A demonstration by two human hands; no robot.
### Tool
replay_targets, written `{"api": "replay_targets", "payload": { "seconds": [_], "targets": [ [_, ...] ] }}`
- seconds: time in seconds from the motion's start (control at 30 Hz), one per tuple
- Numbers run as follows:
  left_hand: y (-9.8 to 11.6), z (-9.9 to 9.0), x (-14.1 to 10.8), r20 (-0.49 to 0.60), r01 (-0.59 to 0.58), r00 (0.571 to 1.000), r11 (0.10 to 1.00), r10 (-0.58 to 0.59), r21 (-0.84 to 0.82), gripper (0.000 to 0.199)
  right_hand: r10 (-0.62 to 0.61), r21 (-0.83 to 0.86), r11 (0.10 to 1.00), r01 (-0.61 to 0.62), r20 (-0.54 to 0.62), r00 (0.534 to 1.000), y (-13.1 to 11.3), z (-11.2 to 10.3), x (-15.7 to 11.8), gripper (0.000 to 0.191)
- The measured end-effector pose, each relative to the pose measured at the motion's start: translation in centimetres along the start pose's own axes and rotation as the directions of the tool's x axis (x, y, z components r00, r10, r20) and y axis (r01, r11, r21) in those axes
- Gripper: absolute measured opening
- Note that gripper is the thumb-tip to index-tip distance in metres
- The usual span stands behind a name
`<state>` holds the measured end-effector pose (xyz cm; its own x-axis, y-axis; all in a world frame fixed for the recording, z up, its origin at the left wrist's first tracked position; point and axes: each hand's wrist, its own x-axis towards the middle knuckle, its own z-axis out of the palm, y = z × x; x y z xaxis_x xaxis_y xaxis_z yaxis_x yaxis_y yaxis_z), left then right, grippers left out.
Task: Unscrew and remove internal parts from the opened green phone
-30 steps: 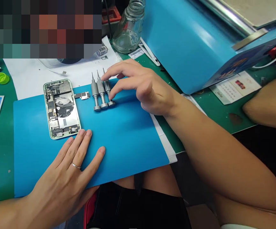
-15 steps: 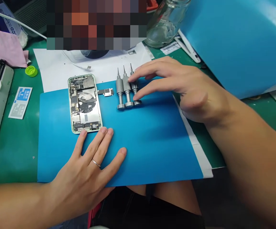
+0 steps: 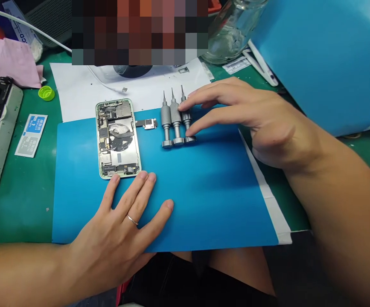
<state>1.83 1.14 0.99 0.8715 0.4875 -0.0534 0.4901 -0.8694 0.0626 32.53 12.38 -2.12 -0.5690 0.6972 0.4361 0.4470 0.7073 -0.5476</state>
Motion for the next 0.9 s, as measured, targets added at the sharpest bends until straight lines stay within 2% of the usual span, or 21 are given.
{"api": "replay_targets", "payload": {
  "seconds": [0.4,0.57,0.67,0.8,0.83,0.9],
  "targets": [
    [-0.1,0.4,-0.1,-0.016,0.007,1.0,1.0,-0.007,0.01,0.076,0.041,0.009,0.999,-0.042,0.066,0.997,-1.0,-0.8,0.6,0.091],
    [-0.1,0.4,-0.1,-0.018,0.005,1.0,1.0,-0.005,0.009,0.077,0.07,0.022,0.997,-0.071,0.052,0.996,-1.1,-0.7,0.5,0.086],
    [-0.1,0.4,-0.2,-0.013,0.009,1.0,1.0,-0.009,0.009,0.076,0.076,-0.005,0.997,-0.076,0.05,0.996,-1.4,-0.8,0.6,0.072],
    [-0.1,0.3,-0.2,-0.008,0.008,1.0,1.0,-0.008,0.01,0.076,0.04,-0.131,0.991,-0.032,0.057,0.998,-1.8,-1.0,0.9,0.023],
    [-0.1,0.3,-0.2,-0.009,0.009,1.0,1.0,-0.009,0.011,0.076,0.045,-0.176,0.984,-0.035,0.05,0.998,-1.8,-1.0,1.0,0.02],
    [-0.1,0.3,-0.2,-0.006,0.016,1.0,1.0,-0.016,0.014,0.074,0.067,-0.254,0.966,-0.057,0.033,0.997,-1.6,-1.0,1.0,0.028]
  ]
}}
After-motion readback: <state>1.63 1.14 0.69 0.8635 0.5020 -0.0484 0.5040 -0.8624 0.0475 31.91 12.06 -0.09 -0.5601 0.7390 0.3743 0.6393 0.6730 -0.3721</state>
